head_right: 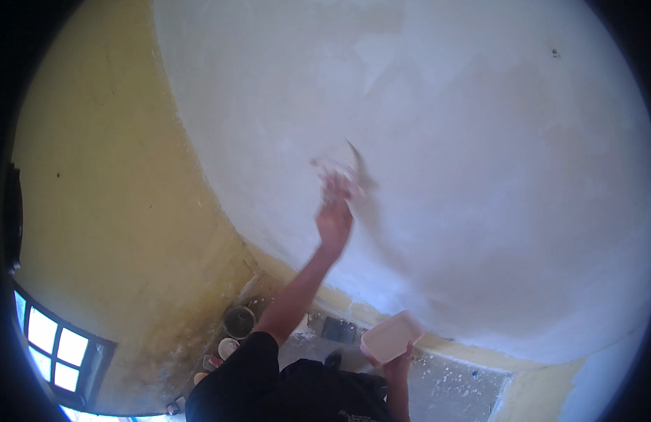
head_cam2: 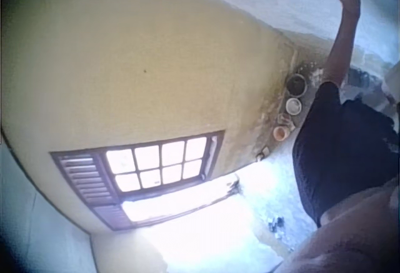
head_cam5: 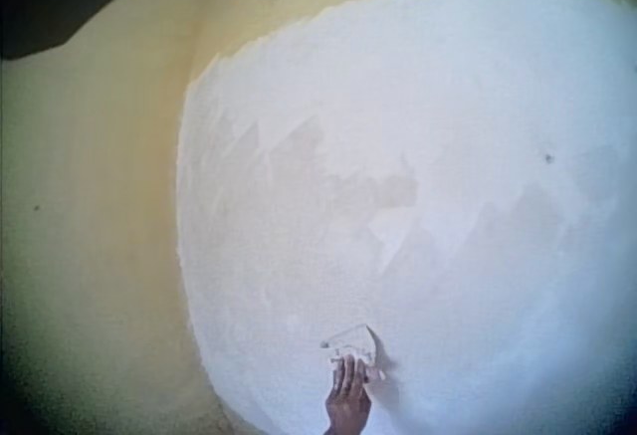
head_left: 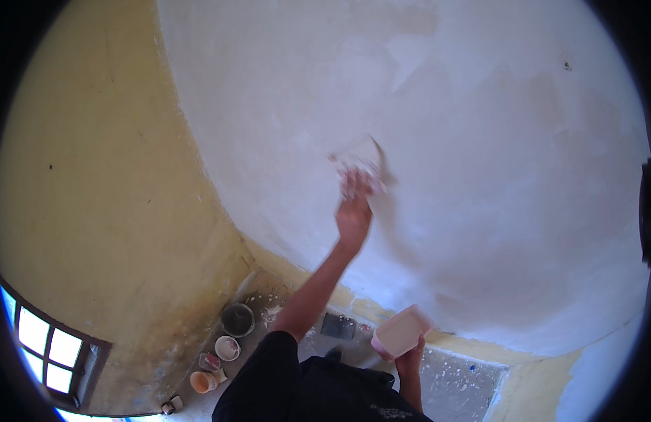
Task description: The person applies a white patching compound to a wall using a putty knife and a plastic tray.
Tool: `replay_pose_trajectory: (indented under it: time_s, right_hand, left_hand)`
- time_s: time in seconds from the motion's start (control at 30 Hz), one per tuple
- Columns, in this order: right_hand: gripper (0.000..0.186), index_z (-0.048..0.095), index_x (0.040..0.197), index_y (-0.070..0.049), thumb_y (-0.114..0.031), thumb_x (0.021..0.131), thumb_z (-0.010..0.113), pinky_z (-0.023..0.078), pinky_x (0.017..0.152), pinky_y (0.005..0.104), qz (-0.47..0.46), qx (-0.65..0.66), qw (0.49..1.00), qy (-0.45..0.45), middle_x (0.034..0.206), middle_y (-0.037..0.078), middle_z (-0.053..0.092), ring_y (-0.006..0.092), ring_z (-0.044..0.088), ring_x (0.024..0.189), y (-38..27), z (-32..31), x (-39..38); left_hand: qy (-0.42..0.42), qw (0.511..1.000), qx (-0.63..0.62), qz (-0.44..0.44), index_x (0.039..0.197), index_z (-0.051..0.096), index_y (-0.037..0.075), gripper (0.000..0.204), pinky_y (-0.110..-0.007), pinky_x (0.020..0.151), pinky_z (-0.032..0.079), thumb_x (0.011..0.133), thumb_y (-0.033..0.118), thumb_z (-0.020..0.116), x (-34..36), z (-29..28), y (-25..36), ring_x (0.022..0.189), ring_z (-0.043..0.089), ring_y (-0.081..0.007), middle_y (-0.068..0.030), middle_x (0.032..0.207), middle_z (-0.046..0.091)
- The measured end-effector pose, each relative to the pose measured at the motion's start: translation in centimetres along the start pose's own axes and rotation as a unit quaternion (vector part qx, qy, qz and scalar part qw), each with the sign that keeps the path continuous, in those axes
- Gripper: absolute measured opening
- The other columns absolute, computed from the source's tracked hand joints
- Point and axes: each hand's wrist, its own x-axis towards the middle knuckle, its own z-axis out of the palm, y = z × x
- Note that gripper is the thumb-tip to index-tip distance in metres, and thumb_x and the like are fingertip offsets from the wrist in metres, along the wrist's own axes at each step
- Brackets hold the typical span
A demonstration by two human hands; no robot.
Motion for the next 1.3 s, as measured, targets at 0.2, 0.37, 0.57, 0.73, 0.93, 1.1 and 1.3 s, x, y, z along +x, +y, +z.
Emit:
replay_pose_trajectory:
  time_s: [0.2, 0.37, 0.57, 0.73, 0.93, 1.1, 1.3]
  right_hand:
    - [0.062, 0.034, 0.143, -0.007, -0.049, 0.098, 0.044, 0.038, 0.109, 0.0457, -0.013, -0.027, 0.999, 0.026, 0.139, 0.011, 0.047, 0.0288, 0.046, 0.129, 0.2, -1.6, 0.6]
    - [0.062, 0.035, 0.142, -0.007, -0.049, 0.097, 0.044, 0.038, 0.108, 0.046, -0.018, -0.003, 0.999, 0.033, 0.138, 0.011, 0.048, 0.0287, 0.047, 0.129, 0.3, -1.4, 0.7]
    - [0.06, 0.037, 0.141, -0.008, -0.048, 0.097, 0.045, 0.038, 0.108, 0.046, 0.01, -0.002, 1.0, 0.015, 0.137, 0.011, 0.049, 0.0285, 0.048, 0.128, -0.1, 0.6, -0.4]
    - [0.06, 0.037, 0.141, -0.008, -0.048, 0.097, 0.045, 0.038, 0.108, 0.0455, 0.007, -0.02, 1.0, 0.018, 0.136, 0.01, 0.05, 0.028, 0.048, 0.127, -0.2, -0.4, 0.2]
    - [0.06, 0.037, 0.141, -0.008, -0.049, 0.098, 0.044, 0.038, 0.108, 0.0454, 0.016, 0.0, 1.0, 0.002, 0.137, 0.01, 0.049, 0.0275, 0.048, 0.128, 0.1, -1.2, 1.5]
    - [0.063, 0.035, 0.143, -0.008, -0.05, 0.097, 0.045, 0.038, 0.108, 0.0449, 0.022, -0.021, 1.0, 0.004, 0.138, 0.01, 0.048, 0.0271, 0.047, 0.129, -0.2, -1.2, 1.4]
    - [0.064, 0.035, 0.143, -0.008, -0.051, 0.097, 0.045, 0.037, 0.109, 0.0454, 0.028, -0.031, 0.999, 0.009, 0.139, 0.01, 0.048, 0.0269, 0.046, 0.13, 0.6, -1.9, 1.0]
  left_hand:
    - [-0.132, 0.987, -0.062, 0.07, 0.133, 0.052, -0.003, 0.057, -0.048, 0.107, 0.041, 0.075, -0.009, 0.052, -14.0, 0.4, 4.5, 0.13, 0.047, -0.0395, -0.0232, 0.138, 0.051]
    - [-0.054, 0.995, -0.078, -0.018, 0.131, 0.053, -0.003, 0.052, -0.041, 0.095, 0.052, 0.08, -0.013, 0.05, -14.7, -2.5, 1.3, 0.12, 0.058, -0.0363, -0.0235, 0.132, 0.056]
    - [0.128, 0.985, 0.054, -0.102, 0.137, 0.046, -0.004, 0.058, -0.042, 0.092, 0.052, 0.08, -0.013, 0.052, -0.8, -1.9, -6.4, 0.123, 0.052, -0.041, -0.0278, 0.137, 0.048]
    - [-0.024, 0.995, 0.061, -0.081, 0.137, 0.047, -0.002, 0.054, -0.043, 0.092, 0.052, 0.083, -0.007, 0.051, -6.9, 2.6, -1.8, 0.128, 0.048, -0.0411, -0.0264, 0.139, 0.047]
    - [-0.093, 0.981, -0.108, -0.127, 0.129, 0.055, -0.005, 0.045, -0.04, 0.093, 0.052, 0.085, -0.008, 0.048, -18.8, -1.7, 0.1, 0.119, 0.057, -0.036, -0.0257, 0.13, 0.056]
    - [0.075, 0.927, 0.003, -0.367, 0.125, 0.055, -0.009, 0.039, -0.042, 0.086, 0.051, 0.087, -0.004, 0.048, -7.7, -3.6, -6.8, 0.1, 0.064, -0.0419, -0.0284, 0.113, 0.064]
    - [0.095, 0.931, 0.02, -0.353, 0.12, 0.062, -0.002, 0.039, -0.049, 0.072, 0.049, 0.085, -0.001, 0.047, 4.6, -3.7, -9.1, 0.079, 0.063, -0.0451, -0.027, 0.096, 0.067]
